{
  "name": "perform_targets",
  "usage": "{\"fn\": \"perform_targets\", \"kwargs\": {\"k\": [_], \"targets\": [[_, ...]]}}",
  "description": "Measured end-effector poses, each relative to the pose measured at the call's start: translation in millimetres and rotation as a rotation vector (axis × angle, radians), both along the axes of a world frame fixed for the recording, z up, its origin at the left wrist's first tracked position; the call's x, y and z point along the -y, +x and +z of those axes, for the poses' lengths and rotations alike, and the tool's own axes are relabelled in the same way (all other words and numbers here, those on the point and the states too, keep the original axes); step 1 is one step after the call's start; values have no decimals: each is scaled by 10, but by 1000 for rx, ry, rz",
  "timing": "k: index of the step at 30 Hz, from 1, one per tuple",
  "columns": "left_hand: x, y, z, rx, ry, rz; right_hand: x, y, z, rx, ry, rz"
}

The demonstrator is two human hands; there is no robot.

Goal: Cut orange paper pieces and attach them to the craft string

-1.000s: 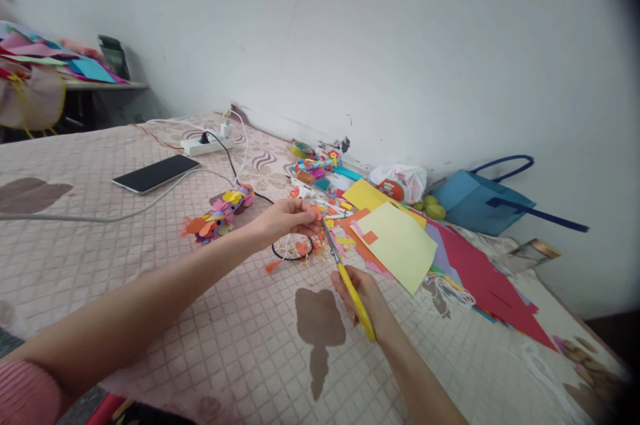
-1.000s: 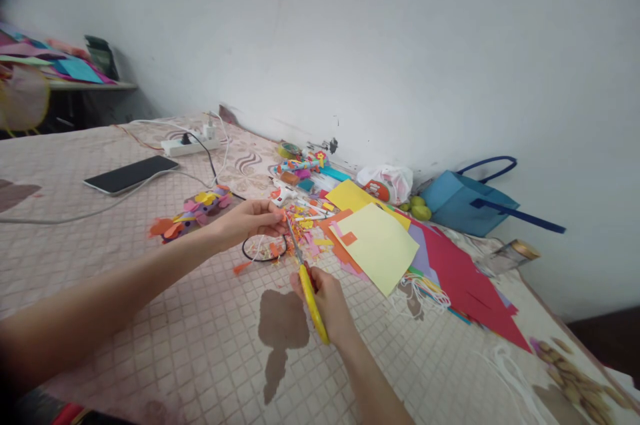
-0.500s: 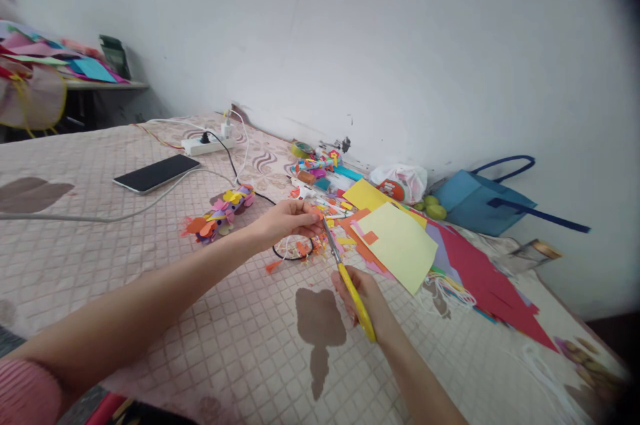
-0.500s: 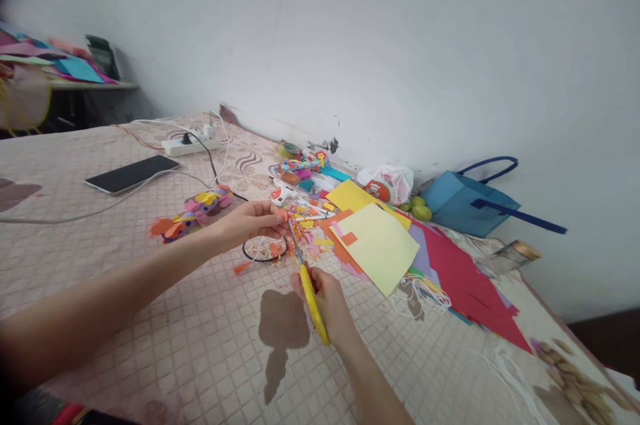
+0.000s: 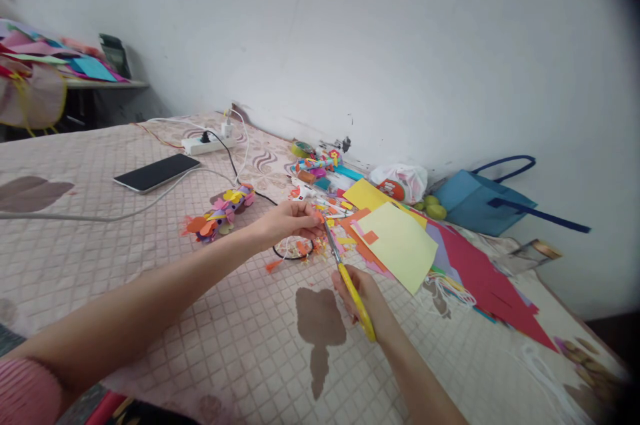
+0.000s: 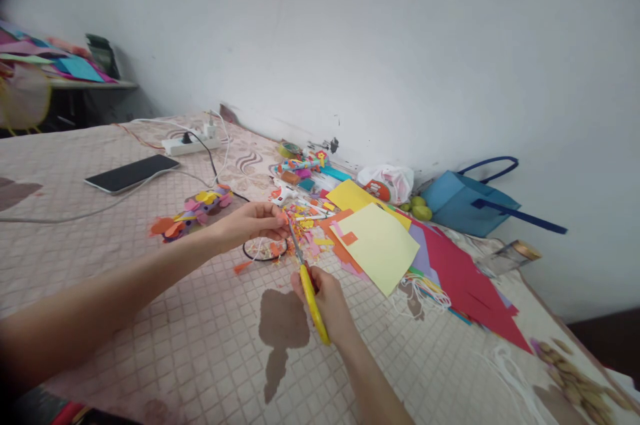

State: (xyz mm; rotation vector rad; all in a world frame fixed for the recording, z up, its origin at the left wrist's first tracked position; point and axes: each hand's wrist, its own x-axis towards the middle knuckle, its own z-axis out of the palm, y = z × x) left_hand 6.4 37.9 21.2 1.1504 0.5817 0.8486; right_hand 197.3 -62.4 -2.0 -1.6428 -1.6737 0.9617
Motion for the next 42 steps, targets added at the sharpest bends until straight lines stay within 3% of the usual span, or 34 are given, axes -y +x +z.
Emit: {"fn": "perform_targets", "kwargs": {"k": [24,42], "targets": [[-15,-22,1,11,3,9,-22,74,-161,62,33,8],[-22,-18,26,25,-8,58,-13,39,-94,57,22,-8]]}}
